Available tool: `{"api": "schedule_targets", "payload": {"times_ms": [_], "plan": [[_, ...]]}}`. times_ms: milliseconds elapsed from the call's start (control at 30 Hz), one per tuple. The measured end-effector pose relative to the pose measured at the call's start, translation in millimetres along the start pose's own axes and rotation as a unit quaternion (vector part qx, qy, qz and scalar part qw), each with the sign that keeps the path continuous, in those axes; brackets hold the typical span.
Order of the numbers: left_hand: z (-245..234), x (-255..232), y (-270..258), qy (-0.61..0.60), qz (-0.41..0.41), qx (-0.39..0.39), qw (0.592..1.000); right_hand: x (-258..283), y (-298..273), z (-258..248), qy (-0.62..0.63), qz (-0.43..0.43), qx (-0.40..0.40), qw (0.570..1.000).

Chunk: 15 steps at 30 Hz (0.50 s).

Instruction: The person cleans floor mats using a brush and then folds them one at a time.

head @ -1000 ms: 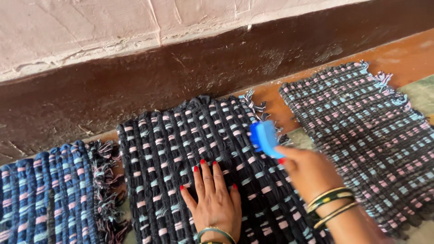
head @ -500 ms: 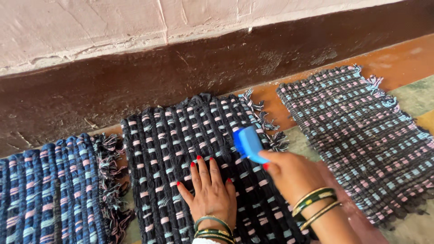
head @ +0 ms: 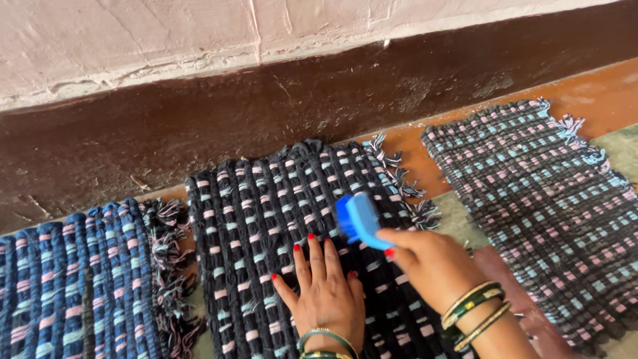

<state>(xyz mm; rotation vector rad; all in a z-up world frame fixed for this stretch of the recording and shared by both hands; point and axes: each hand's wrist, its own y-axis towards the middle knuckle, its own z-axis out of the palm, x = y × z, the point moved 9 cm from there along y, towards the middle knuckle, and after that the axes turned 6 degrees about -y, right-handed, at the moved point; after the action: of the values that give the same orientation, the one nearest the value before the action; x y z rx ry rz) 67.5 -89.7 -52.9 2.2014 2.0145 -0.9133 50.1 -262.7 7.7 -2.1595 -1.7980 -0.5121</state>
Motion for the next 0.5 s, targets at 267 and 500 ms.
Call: {"api": "schedule_targets", "payload": {"times_ms": [267, 500], "plan": [[9, 6, 8, -0.036, 0.009, -0.004, 0.999, -42, 7, -37, -0.154, 0.195, 0.017, 0.968], [2, 4, 0, -0.05, 0.013, 0.011, 0.999, 43, 15, -1, -0.003, -0.083, 0.018, 0.996]]}}
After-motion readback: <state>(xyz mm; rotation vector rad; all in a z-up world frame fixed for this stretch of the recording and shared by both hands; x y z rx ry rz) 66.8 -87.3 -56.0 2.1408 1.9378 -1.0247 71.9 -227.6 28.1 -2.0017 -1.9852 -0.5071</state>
